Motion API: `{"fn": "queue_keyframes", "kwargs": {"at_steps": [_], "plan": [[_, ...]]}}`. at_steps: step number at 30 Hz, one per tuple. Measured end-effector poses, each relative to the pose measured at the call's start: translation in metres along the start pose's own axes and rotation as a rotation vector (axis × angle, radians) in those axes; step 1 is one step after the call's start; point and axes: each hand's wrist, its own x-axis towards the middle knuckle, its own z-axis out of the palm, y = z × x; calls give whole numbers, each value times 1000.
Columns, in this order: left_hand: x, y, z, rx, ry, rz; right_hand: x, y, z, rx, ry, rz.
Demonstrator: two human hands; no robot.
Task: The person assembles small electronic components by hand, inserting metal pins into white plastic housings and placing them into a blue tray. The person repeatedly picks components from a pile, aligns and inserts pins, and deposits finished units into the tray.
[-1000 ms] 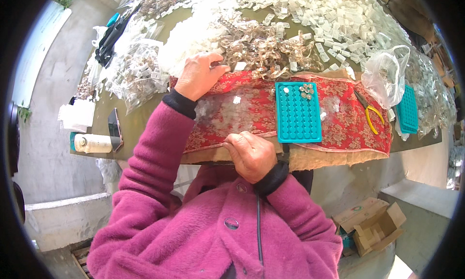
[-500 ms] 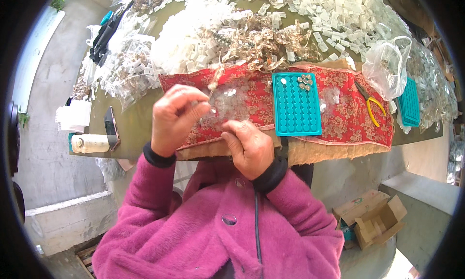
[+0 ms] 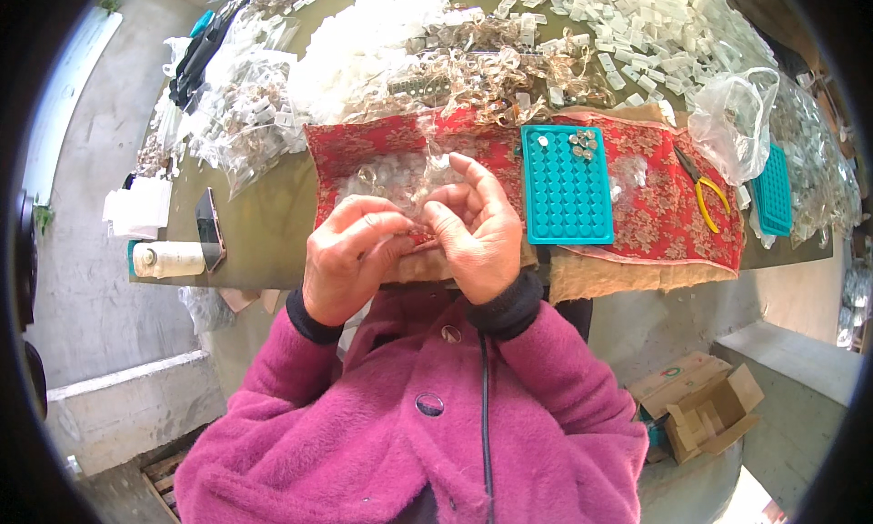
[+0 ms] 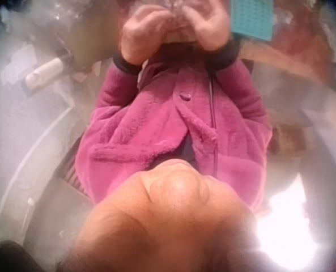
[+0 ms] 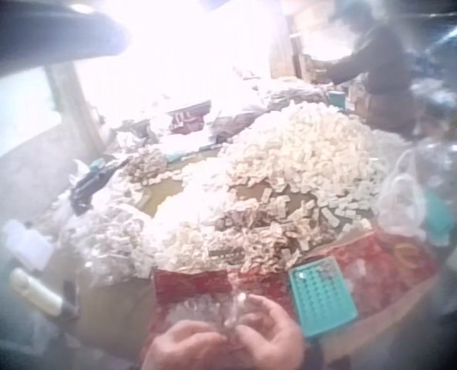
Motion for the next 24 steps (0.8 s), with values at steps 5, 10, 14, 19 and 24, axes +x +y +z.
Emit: {"fn": "queue_keyframes", "kwargs": {"at_steps": [5, 10, 14, 19, 24], "plan": [[3, -8, 2, -45, -1, -94, 2, 3, -1, 37, 72, 42], [17, -11, -6, -41, 0, -64, 14, 4, -1, -664, 126, -236], [33, -15, -16, -12, 24, -87, 29, 6, -4, -1091, 113, -391], [57, -25, 2, 159, 10, 18, 40, 11, -6, -1146, 95, -439], [68, -38, 17, 229, -31, 69, 33, 9, -3, -856, 165, -444]]}}
